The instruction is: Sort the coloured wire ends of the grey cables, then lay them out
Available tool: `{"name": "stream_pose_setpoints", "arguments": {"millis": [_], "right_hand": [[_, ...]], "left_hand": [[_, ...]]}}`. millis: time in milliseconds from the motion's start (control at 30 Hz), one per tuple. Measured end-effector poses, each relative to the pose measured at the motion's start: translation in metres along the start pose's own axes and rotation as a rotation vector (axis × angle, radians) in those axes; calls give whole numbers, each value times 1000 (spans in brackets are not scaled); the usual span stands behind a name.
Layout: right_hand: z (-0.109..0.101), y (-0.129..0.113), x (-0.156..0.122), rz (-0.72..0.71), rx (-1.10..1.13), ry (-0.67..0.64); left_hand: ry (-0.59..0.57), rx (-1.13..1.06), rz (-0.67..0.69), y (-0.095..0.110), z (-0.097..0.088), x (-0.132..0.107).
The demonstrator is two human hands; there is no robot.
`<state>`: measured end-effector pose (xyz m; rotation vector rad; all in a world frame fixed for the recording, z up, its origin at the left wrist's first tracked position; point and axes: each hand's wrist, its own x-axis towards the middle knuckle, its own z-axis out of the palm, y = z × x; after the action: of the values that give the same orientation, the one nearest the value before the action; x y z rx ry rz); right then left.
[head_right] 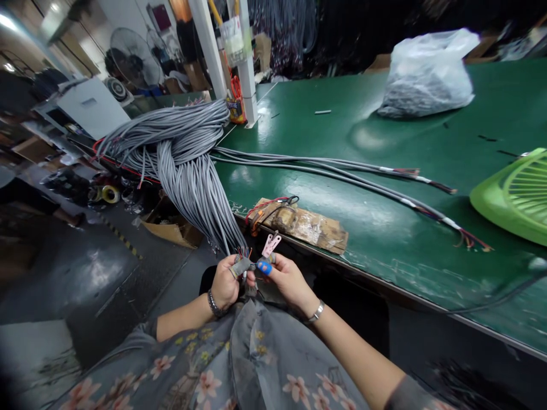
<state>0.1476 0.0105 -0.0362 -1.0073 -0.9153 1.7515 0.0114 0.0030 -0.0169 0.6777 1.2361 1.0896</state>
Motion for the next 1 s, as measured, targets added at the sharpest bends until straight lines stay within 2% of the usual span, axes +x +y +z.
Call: {"name": "stream_pose_setpoints", "arguments": {"millis": [167,333,633,800,900,1000], "right_hand": [[0,7,-1,-2,114,-35],[-1,9,-2,16,99,-43],[6,0,2,-44,80,42],[3,2,0,36,131,32],[1,2,-3,103,157,-23],[3,1,-4,88,103,-35]], "left_hand": [[23,10,3,-1,0,1],[22,17,-12,-3,1,1],[-106,57,-75,-8,-4,0],[-51,85,-35,-8,-3,0],[-39,94,5,-9,-3,0],[-59,135,34,-12,-5,0]]}}
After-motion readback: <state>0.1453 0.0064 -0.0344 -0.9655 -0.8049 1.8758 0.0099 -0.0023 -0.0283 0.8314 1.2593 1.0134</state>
